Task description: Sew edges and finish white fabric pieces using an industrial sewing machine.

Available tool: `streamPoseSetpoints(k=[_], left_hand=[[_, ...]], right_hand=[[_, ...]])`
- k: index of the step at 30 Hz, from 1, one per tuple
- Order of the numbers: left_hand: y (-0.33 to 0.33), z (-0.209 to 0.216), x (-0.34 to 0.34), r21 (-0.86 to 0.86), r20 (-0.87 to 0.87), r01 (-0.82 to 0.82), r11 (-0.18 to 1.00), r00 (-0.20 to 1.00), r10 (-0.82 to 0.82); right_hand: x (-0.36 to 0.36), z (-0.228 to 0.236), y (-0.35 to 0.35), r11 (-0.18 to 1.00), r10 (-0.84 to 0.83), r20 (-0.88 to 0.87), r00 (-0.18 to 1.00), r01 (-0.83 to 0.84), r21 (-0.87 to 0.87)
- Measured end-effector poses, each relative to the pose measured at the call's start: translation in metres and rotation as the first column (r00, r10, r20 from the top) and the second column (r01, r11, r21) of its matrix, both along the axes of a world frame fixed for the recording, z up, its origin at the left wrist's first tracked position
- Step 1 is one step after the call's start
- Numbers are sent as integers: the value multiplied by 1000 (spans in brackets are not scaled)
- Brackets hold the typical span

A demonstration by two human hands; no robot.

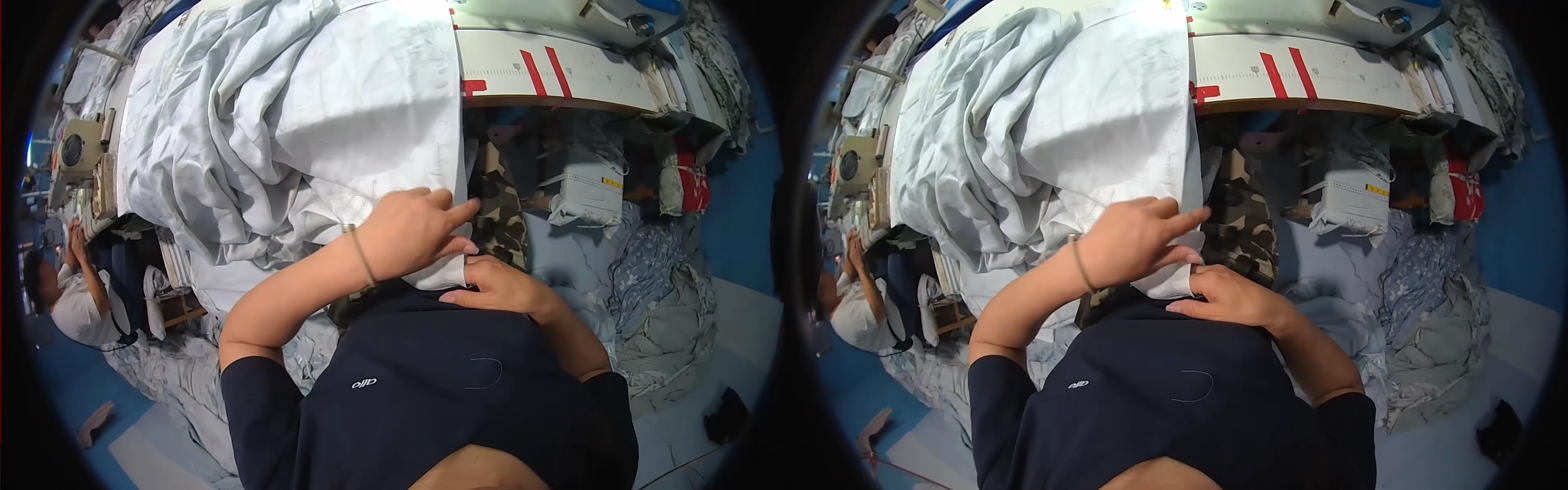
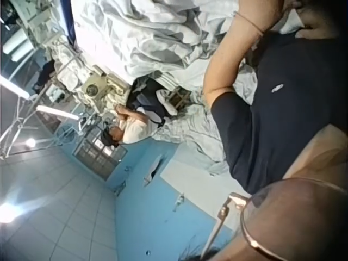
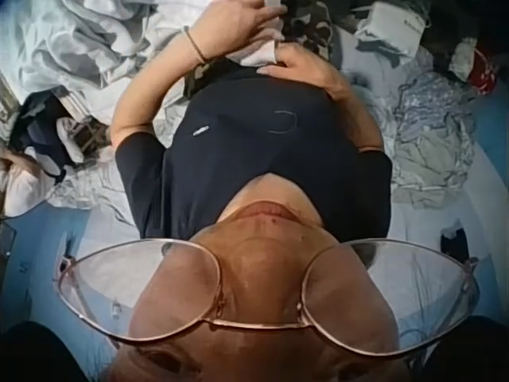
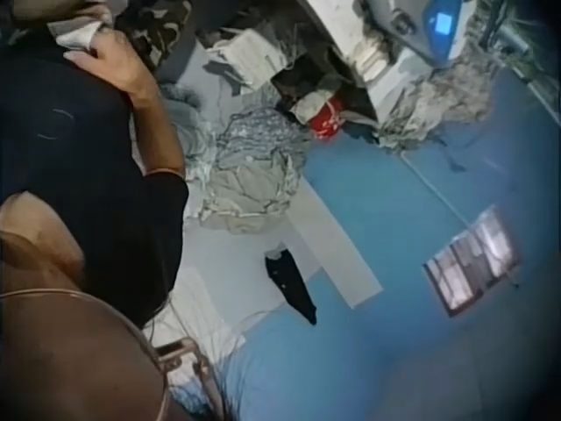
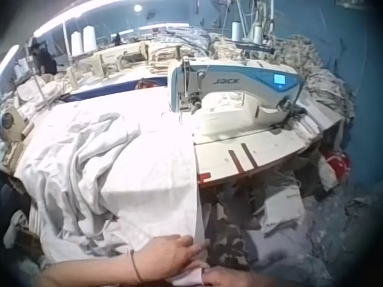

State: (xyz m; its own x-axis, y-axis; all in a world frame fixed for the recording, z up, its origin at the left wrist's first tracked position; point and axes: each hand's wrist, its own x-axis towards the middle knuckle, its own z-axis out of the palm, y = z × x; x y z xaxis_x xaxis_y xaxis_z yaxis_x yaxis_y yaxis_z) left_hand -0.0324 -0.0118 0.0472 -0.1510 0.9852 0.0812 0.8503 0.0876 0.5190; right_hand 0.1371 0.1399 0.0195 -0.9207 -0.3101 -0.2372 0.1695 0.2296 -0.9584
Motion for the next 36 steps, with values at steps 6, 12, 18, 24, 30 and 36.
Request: streamPoseSetpoints(k=[6,12,18,24,30,36], left_hand=[[-10,-42,28,-74,114,37,997,993,-28],[-28,-27,44,41,45,-93,995,995,91],[-50,-3,59,115,461,-593,797,743,486],[-72,23,51,-379,698,-717,585,194,689],[-60,58,57,226,381,-560,797,804,456],[-17,62,59,-34,-175,-151,988,974,143]], right_hand=[[-20,-18,64,844,-406,251,879,465,-266],[-95,-72,42,673,-568,60,821,505,-541],[-56,-60,5,614,-331,379,864,502,-609],[-24,-37,-4,608,-403,341,849,527,-593],[-4,-25,0,775,-473,246,846,533,-339],[10,-10,1,808,-568,-244,786,589,16]])
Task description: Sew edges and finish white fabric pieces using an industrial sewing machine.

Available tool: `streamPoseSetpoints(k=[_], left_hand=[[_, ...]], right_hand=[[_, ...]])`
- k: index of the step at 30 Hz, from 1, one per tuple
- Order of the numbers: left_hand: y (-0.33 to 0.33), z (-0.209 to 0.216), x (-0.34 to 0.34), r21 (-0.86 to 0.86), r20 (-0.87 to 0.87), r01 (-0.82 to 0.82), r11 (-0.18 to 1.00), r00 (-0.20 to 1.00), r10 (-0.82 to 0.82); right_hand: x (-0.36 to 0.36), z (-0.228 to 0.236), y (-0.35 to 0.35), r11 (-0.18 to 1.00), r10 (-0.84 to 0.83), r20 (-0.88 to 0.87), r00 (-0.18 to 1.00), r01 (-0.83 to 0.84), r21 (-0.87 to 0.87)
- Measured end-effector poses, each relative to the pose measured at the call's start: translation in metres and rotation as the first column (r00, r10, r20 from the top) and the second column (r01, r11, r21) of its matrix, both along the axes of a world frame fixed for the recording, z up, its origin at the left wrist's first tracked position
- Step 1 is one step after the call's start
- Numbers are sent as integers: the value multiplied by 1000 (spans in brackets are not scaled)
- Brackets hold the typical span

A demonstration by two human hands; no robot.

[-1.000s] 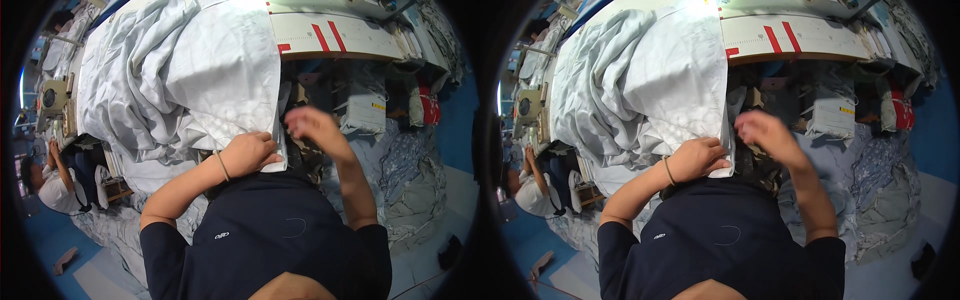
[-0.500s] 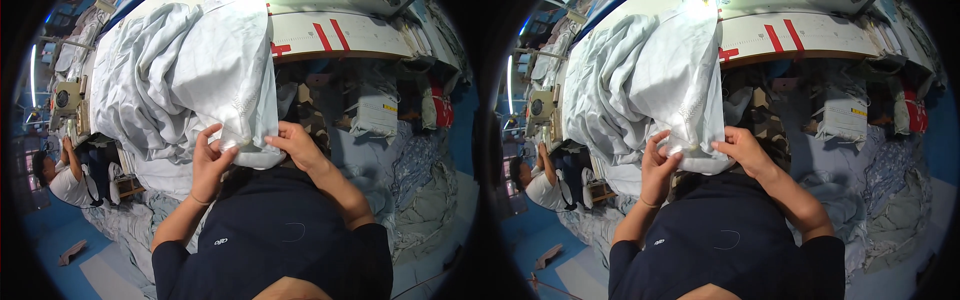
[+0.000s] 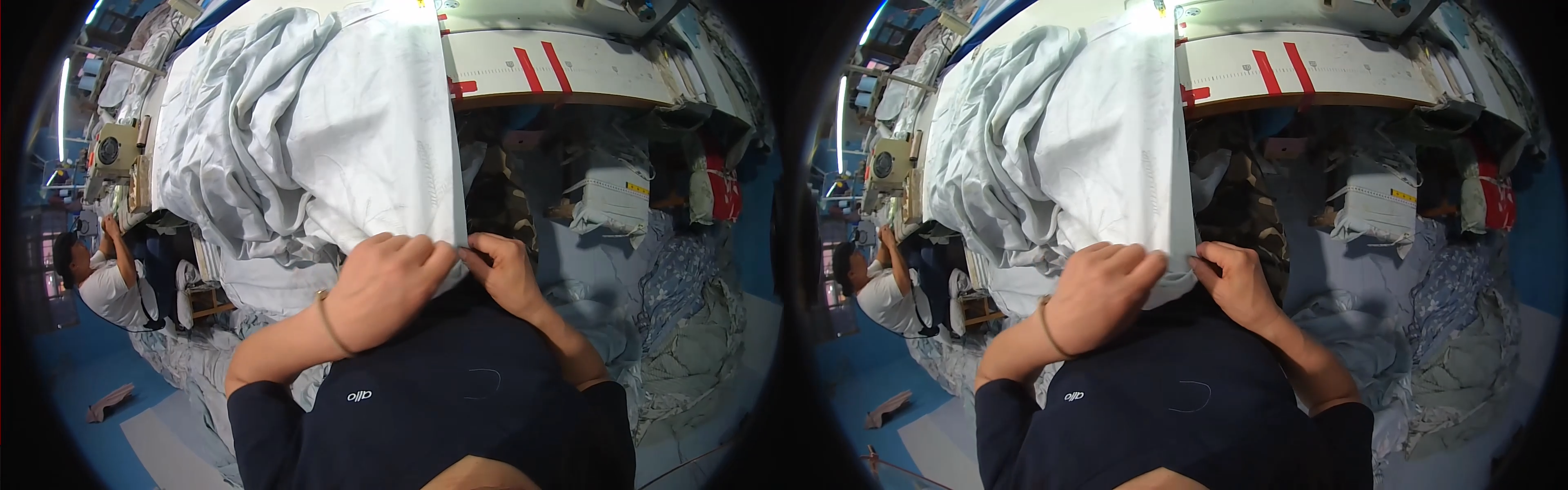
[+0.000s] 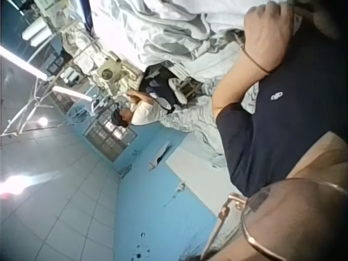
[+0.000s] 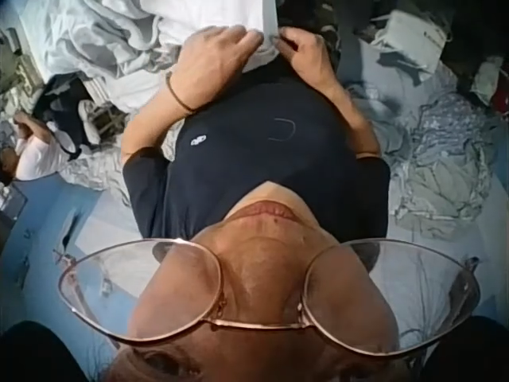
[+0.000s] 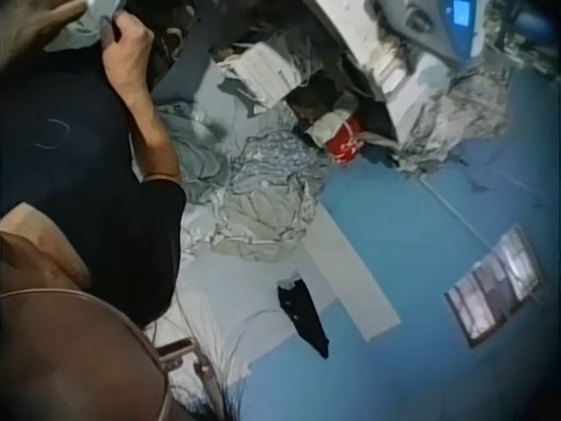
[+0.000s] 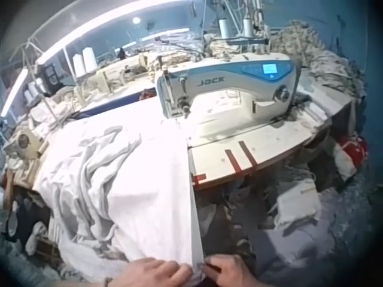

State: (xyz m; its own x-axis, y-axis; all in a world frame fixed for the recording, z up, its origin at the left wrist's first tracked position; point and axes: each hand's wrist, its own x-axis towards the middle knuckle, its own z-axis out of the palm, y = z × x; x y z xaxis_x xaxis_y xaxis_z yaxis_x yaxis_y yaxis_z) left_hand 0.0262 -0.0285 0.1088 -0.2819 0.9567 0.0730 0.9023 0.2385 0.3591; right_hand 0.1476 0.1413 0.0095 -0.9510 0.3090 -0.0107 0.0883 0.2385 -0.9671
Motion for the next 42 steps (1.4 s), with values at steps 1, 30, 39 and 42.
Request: streamPoseSetpoints(k=[1,30,39,42], left_hand=[[9,-6,1,-89,-13,73,993,997,-74],[-3,-85,-222,392,-200,-642,659,639,743],[33,-68,-297,236,-92,-594,769,775,626],[43,-69,-321,229,-67,-574,786,796,602]], right_hand=[[1,0,0,1000,-16,9,1000,16,-1],[-75,-31,54,934,201,-278,939,-99,343],[-123,-6,80,901,248,-309,918,-102,422],[-139,4,89,874,295,-295,909,-132,468]])
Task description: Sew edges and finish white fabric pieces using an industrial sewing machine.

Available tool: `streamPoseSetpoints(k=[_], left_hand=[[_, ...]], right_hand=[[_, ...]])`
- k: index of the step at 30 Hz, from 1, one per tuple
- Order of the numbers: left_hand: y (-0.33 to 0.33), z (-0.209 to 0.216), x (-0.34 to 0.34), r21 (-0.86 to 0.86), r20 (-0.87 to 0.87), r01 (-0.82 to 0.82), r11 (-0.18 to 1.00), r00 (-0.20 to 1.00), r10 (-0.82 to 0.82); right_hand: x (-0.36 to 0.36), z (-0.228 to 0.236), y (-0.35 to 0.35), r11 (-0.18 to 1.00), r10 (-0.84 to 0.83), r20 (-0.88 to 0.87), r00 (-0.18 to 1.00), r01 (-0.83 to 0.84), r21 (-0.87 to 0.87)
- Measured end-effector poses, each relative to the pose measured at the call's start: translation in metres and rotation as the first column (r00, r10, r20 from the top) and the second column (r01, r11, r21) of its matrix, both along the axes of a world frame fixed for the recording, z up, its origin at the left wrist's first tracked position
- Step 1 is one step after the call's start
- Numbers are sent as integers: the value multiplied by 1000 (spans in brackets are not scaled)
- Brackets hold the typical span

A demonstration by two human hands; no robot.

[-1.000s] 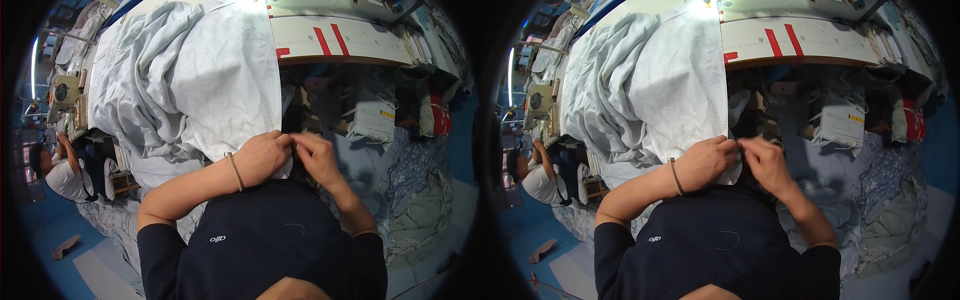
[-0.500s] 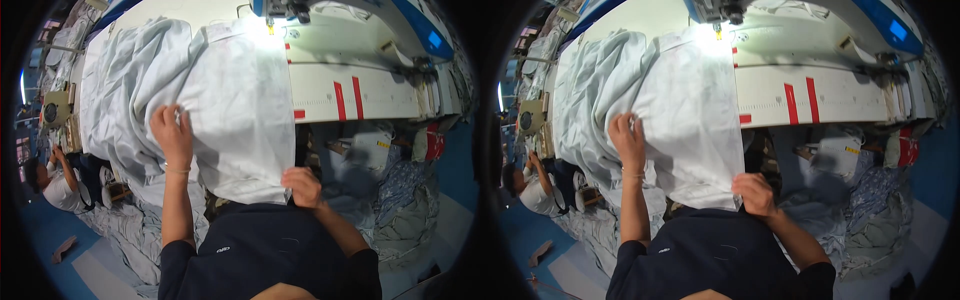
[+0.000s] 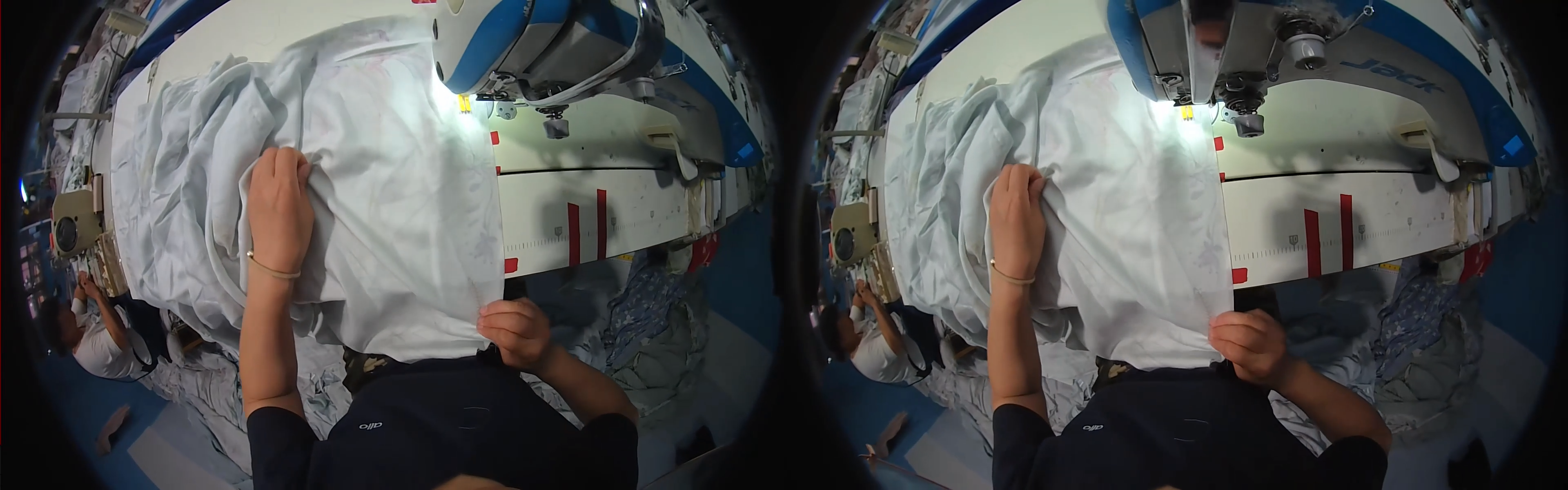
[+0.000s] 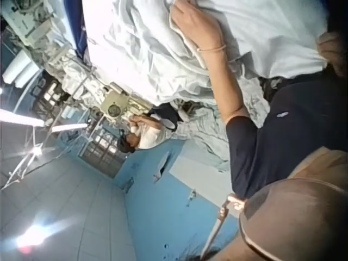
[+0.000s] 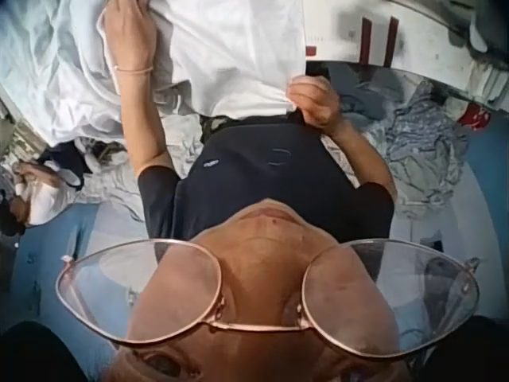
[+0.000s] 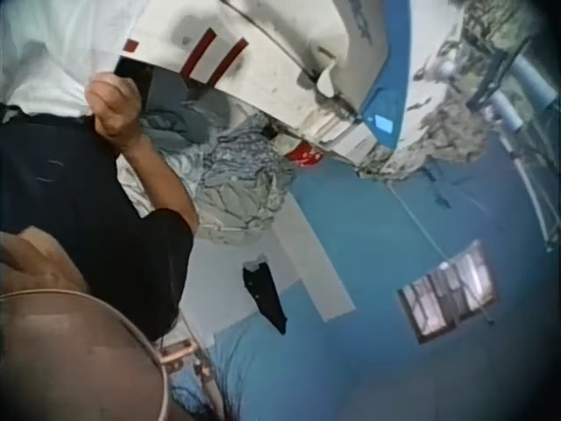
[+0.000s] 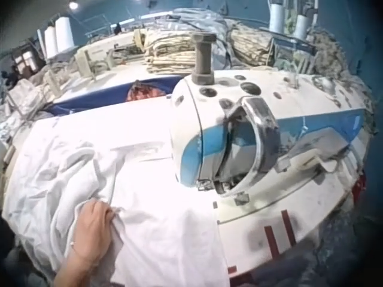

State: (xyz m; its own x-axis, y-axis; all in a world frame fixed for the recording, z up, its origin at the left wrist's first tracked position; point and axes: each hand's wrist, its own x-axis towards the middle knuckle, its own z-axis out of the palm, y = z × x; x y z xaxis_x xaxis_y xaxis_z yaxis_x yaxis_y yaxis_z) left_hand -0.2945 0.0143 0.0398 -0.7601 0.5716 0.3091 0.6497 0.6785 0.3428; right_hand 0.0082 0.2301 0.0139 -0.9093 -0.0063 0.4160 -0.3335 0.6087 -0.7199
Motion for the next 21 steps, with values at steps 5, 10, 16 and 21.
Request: streamPoseSetpoints(k=[5,10,16,21], left_hand=[[10,-7,-33,16,-70,50,999,996,-49],[18,-14,-60,18,-142,60,998,988,-57],[29,-21,-90,35,-190,46,998,981,-39],[36,-34,-124,64,-298,88,994,952,-65]], right_hand=[[-29,17,13,996,10,5,1000,-10,88],[-57,24,25,989,28,-14,1000,-26,143],[-90,26,39,972,58,22,998,-62,228],[-117,19,50,966,66,-90,994,-41,253]])
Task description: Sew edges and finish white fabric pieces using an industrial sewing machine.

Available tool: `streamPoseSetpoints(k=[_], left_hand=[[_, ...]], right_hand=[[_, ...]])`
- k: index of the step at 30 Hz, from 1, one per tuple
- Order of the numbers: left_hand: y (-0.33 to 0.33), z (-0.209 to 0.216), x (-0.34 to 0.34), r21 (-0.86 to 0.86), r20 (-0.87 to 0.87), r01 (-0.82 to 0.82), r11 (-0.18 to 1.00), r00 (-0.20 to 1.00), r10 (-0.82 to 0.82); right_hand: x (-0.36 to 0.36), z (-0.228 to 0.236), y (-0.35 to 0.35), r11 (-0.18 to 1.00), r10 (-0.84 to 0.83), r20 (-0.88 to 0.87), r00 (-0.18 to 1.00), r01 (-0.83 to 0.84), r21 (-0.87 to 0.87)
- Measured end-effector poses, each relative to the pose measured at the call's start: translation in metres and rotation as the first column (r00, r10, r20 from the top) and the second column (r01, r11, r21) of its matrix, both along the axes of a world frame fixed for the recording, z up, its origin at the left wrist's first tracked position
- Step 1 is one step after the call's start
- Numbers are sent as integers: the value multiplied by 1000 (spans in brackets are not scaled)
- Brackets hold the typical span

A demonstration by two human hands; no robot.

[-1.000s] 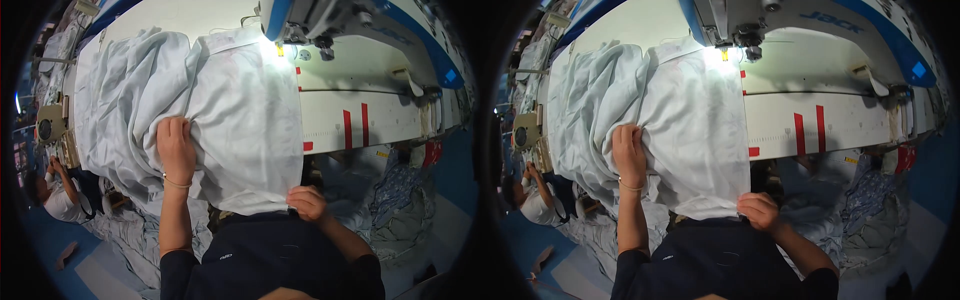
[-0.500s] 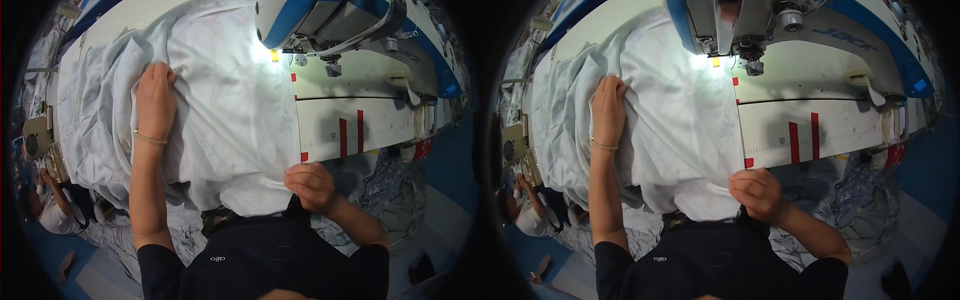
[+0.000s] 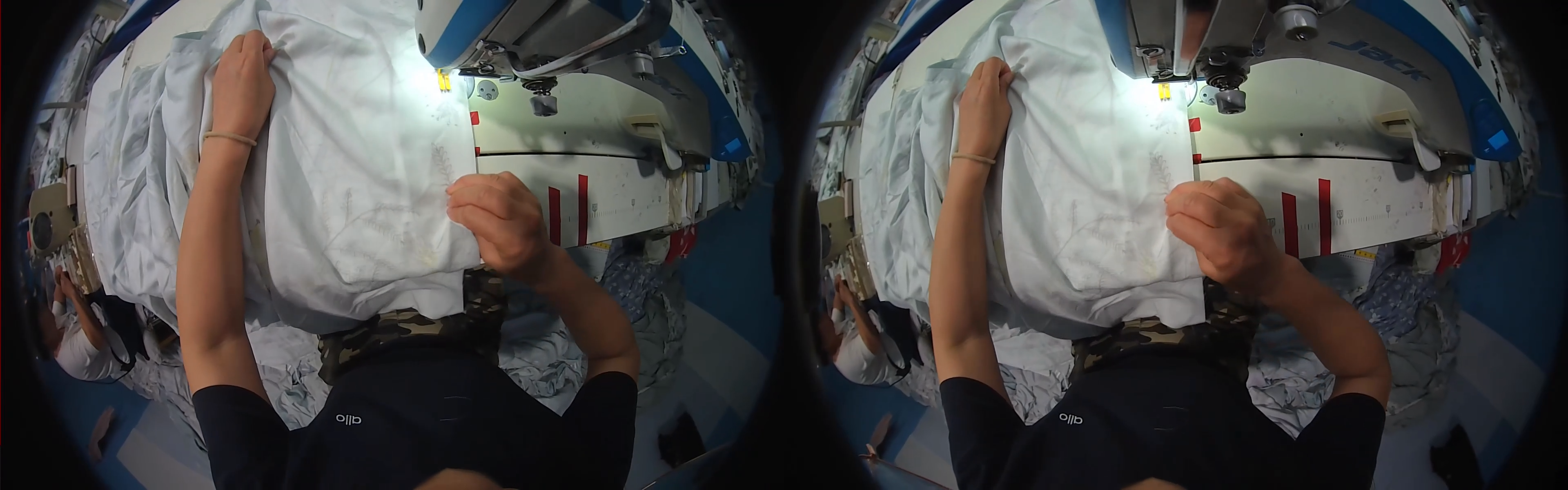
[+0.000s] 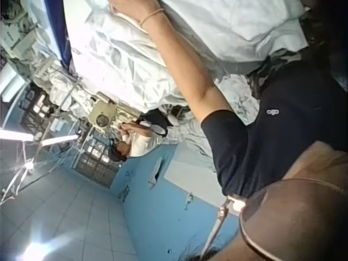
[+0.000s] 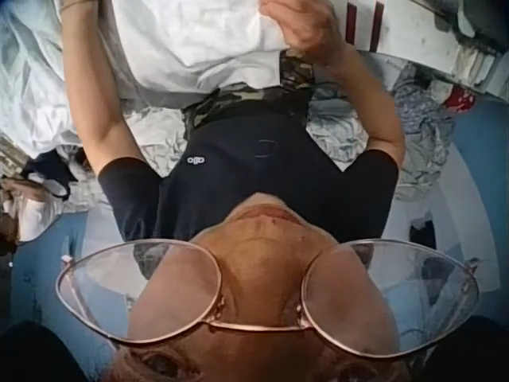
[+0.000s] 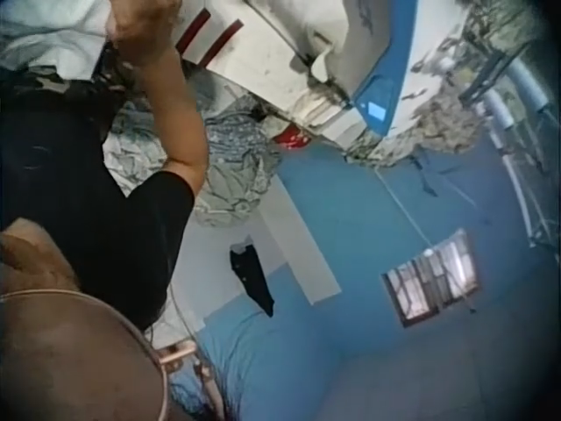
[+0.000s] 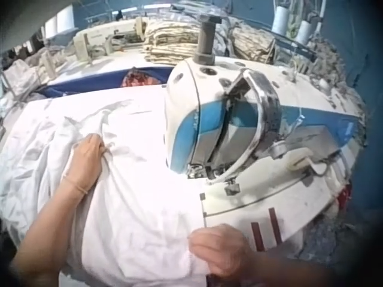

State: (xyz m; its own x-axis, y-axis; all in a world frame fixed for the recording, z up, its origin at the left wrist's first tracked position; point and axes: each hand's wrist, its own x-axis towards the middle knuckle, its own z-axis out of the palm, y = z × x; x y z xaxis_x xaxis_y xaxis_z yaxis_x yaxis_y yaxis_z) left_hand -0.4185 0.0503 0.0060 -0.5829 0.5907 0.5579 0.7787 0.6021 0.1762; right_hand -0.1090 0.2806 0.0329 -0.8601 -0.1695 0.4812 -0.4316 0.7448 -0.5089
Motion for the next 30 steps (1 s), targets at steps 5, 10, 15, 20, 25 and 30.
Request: streamPoseSetpoints(k=[5,10,15,20,25,30], left_hand=[[12,-5,-33,-1,-36,-2,1000,999,2],[17,-9,-62,27,-63,29,999,998,-27],[16,-10,-80,4,34,0,1000,999,0],[-11,58,4,112,1,25,993,1000,-25],[-152,87,180,-469,358,46,882,923,142],[-225,41,92,-649,245,-93,755,914,324]], right_hand=[[-28,3,12,1000,6,8,1000,-6,12],[-49,5,22,996,-56,17,998,54,77],[-65,3,25,992,-116,34,993,114,45],[-7,7,-3,907,-411,85,908,416,-59],[116,-20,-64,758,-493,226,840,542,-363],[115,-60,-95,82,132,549,825,543,-836]])
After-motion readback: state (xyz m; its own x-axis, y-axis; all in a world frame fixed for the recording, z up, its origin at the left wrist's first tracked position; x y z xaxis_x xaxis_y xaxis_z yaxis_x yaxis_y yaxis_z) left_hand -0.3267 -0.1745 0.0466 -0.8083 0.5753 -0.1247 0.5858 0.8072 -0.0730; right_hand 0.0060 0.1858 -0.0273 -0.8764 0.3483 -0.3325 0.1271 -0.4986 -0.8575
